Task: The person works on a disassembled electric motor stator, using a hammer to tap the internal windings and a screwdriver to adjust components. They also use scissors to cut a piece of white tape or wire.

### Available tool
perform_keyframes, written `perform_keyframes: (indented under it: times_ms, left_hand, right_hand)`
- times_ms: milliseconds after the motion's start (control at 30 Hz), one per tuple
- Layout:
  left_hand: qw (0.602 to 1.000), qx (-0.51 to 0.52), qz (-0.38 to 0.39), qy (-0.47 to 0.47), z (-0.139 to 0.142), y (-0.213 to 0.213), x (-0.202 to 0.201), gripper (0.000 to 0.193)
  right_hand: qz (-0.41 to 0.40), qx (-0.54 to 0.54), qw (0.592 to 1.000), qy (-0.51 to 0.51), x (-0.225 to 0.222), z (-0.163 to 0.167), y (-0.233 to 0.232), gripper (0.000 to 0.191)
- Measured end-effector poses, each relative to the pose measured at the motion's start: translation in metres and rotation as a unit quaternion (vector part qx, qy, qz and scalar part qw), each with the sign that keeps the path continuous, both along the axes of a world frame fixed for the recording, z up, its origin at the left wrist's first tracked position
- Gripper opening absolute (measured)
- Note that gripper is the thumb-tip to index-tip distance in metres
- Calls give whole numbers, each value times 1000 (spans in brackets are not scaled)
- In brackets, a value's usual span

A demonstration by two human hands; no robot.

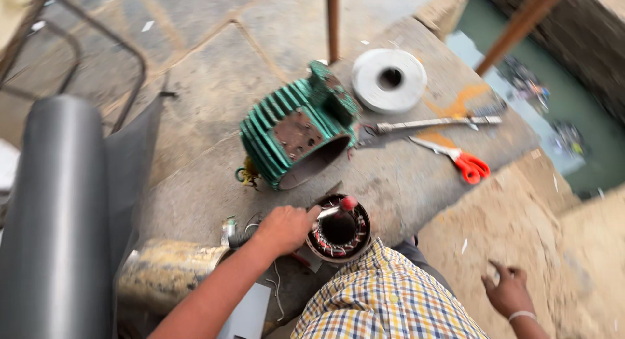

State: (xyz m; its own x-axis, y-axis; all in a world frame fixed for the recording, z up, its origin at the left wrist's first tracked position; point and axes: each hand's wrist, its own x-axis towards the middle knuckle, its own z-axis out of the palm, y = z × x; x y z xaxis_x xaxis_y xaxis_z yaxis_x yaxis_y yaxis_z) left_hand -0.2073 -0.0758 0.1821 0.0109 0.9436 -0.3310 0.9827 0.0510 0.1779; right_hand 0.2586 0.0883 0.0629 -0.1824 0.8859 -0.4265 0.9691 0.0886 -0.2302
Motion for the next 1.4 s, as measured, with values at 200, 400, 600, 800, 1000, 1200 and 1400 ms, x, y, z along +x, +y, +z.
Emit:
perform_keyframes:
  times_ms: [200,400,600,800,1000,1200,1400]
  left_hand:
    - [978,-162,-100,90,9,26,-10,26]
    - [969,-147,-154,126,13,32,-10,43]
    - [959,-230,-123,109,26,37,-5,47]
    - [965,-229,-94,84,40,37,5,43]
    - [960,-270,-40,54,51,38,8,45]
    - [951,-298,-53,68,55,41,9,47]
    - [959,-279,36,-48,40,19,9,45]
  right_hand:
    - [-104,-55,991,-61,41,-4,-123,66]
    - [-160,-35,983,-82,83,-27,-183,70]
    - [-139,38,988,-59,92,-20,-202,72]
    - [-188,-17,982,-11,71,3,-192,68]
    - [-198,-45,979,-36,79,1,-200,70]
    - [-185,-92,976,-64,104,-11,-212,73]
    - [-216,-119,967,-66,108,-13,-210,67]
